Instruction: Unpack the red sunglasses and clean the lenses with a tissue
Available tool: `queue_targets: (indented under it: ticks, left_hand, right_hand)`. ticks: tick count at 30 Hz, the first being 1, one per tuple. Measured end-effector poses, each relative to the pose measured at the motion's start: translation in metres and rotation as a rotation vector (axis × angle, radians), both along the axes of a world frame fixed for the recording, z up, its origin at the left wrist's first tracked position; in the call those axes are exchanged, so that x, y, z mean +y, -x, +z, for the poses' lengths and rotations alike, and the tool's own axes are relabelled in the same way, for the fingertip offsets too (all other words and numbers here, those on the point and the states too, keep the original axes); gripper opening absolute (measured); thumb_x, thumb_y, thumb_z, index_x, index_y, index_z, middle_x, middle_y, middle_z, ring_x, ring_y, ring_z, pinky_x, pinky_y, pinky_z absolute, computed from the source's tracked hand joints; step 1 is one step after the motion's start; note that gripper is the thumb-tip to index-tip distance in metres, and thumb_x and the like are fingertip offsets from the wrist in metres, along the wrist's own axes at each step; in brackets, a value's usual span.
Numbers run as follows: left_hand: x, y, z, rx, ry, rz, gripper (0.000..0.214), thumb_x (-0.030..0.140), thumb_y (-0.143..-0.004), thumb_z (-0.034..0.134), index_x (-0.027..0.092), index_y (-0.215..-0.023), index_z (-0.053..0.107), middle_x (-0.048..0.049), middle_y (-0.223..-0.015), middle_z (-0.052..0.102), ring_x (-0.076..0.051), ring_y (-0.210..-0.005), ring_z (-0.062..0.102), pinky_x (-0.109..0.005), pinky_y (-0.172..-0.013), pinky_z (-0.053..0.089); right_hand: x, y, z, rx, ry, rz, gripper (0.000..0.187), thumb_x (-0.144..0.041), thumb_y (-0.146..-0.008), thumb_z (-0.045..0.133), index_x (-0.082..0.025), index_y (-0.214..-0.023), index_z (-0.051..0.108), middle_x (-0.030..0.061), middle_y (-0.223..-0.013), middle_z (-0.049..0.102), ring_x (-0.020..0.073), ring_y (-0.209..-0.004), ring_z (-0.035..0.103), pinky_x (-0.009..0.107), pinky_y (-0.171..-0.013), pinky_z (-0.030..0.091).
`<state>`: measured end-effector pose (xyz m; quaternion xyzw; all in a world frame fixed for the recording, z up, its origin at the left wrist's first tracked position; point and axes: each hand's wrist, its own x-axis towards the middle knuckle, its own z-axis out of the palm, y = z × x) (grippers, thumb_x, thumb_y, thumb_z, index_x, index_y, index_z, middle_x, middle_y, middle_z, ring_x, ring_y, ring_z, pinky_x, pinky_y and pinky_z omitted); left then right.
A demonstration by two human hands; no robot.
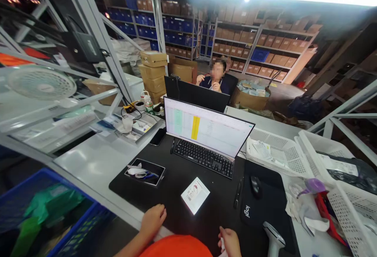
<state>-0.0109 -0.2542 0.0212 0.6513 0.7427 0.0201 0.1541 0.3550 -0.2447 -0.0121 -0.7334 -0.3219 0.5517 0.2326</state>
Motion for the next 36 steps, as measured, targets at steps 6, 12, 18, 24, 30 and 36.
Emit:
queue_targets:
  ticks: [6,12,18,24,30,36]
  left_hand:
    - [-0.001,0.002,-0.01,0.015,-0.048,-0.01,0.036,0.024,-0.098,0.036,0.021,-0.085,0.069,-0.0059,-0.088,0.072,-0.022,-0.085,0.068,-0.032,-0.075,0.043]
    - [-0.001,0.004,-0.014,0.023,-0.077,-0.012,0.037,0.026,-0.098,0.035,0.023,-0.086,0.07,-0.0047,-0.088,0.073,-0.021,-0.085,0.069,-0.03,-0.075,0.044]
    - [-0.001,0.004,-0.017,0.02,-0.086,-0.016,0.036,0.027,-0.098,0.036,0.022,-0.086,0.07,-0.0047,-0.088,0.073,-0.021,-0.085,0.069,-0.031,-0.076,0.045]
    - [-0.001,0.005,-0.018,0.021,-0.092,-0.022,0.035,0.026,-0.097,0.036,0.022,-0.083,0.068,-0.005,-0.085,0.072,-0.021,-0.084,0.069,-0.031,-0.075,0.044]
    - [-0.001,0.005,-0.018,0.016,-0.094,-0.018,0.035,0.027,-0.097,0.036,0.023,-0.083,0.068,-0.0053,-0.084,0.072,-0.021,-0.083,0.069,-0.031,-0.075,0.045]
    - [0.0,0.006,-0.019,0.001,-0.085,-0.03,0.037,0.028,-0.098,0.034,0.022,-0.085,0.068,-0.0056,-0.087,0.072,-0.022,-0.085,0.069,-0.031,-0.076,0.045]
  right_hand:
    - [0.0,0.003,-0.009,-0.01,-0.004,-0.026,0.048,-0.063,-0.063,0.067,-0.021,-0.046,0.052,0.0034,-0.035,0.05,0.0093,-0.031,0.037,0.021,-0.037,0.023]
    - [-0.001,0.004,-0.01,-0.005,-0.01,-0.026,0.05,-0.066,-0.062,0.069,-0.021,-0.046,0.051,0.0027,-0.035,0.049,0.0095,-0.032,0.037,0.022,-0.037,0.024]
    - [0.0,0.004,-0.011,-0.006,-0.008,-0.013,0.052,-0.068,-0.063,0.069,-0.021,-0.047,0.052,0.0028,-0.035,0.05,0.0094,-0.032,0.037,0.022,-0.037,0.024]
    - [0.0,0.008,-0.008,-0.012,0.02,-0.02,0.054,-0.069,-0.067,0.068,-0.022,-0.047,0.049,0.0013,-0.034,0.049,0.0095,-0.029,0.036,0.022,-0.035,0.023]
    - [0.0,0.01,-0.001,-0.022,0.023,-0.021,0.053,-0.067,-0.069,0.068,-0.022,-0.049,0.048,-0.0003,-0.033,0.048,0.0091,-0.029,0.036,0.021,-0.035,0.023]
    - [0.001,0.012,0.003,-0.034,0.011,-0.031,0.049,-0.06,-0.075,0.065,-0.022,-0.049,0.048,-0.0001,-0.034,0.049,0.0091,-0.029,0.036,0.021,-0.035,0.026]
